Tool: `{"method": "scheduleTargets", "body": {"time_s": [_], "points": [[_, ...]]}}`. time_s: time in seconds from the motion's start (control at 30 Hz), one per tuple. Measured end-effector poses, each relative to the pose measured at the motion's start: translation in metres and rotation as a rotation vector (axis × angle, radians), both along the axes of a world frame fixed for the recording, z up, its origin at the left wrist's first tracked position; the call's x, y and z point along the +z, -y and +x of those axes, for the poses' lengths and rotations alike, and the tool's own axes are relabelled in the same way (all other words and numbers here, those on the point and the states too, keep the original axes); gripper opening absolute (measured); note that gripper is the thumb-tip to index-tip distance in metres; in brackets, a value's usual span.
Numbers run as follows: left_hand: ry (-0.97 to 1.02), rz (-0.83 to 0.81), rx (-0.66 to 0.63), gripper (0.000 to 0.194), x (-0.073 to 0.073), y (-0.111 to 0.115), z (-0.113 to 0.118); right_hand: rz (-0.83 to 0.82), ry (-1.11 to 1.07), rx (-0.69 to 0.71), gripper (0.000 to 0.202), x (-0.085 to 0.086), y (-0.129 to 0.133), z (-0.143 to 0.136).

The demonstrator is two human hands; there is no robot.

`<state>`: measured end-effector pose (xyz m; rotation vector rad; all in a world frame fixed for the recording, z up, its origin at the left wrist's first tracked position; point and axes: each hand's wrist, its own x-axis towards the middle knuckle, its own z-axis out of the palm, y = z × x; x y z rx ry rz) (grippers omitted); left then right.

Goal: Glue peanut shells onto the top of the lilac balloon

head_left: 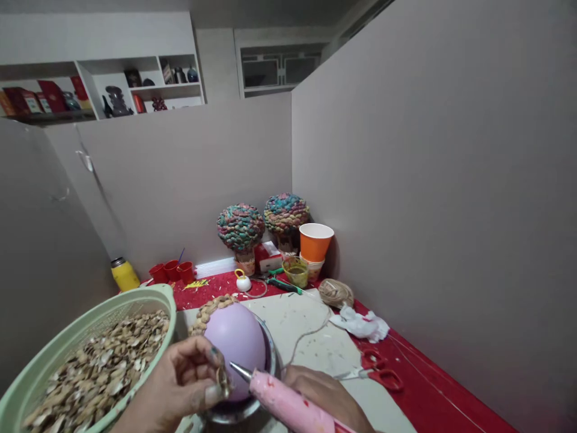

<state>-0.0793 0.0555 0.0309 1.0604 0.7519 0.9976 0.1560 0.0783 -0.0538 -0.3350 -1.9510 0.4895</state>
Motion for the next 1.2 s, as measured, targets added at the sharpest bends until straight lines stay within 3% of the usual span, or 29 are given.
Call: {"method": "scheduleTargets", "body": {"time_s": [0.13,0.5,0.9,1.2], "points": [[-0.02,-0.005,0.077,0.029,-0.004,0.0,-0.001,0.037,0.004,0.03,0.042,-0.003,-0.003,0.005],[-0.03,-0.084,0.042,0.027,-0.005,0.008,0.001,0.079,0.049,0.011,0.034,0.014,0.014,0.005],[-0.086,-0.057,0.066,0.028,-0.006,0.009,0.002,0.184,0.042,-0.113,0.038,0.017,0.011,-0.003],[-0.106,-0.046,0.074,0.027,-0.008,0.01,0.002,0.176,0.058,-0.129,0.041,0.018,0.013,-0.002]]}}
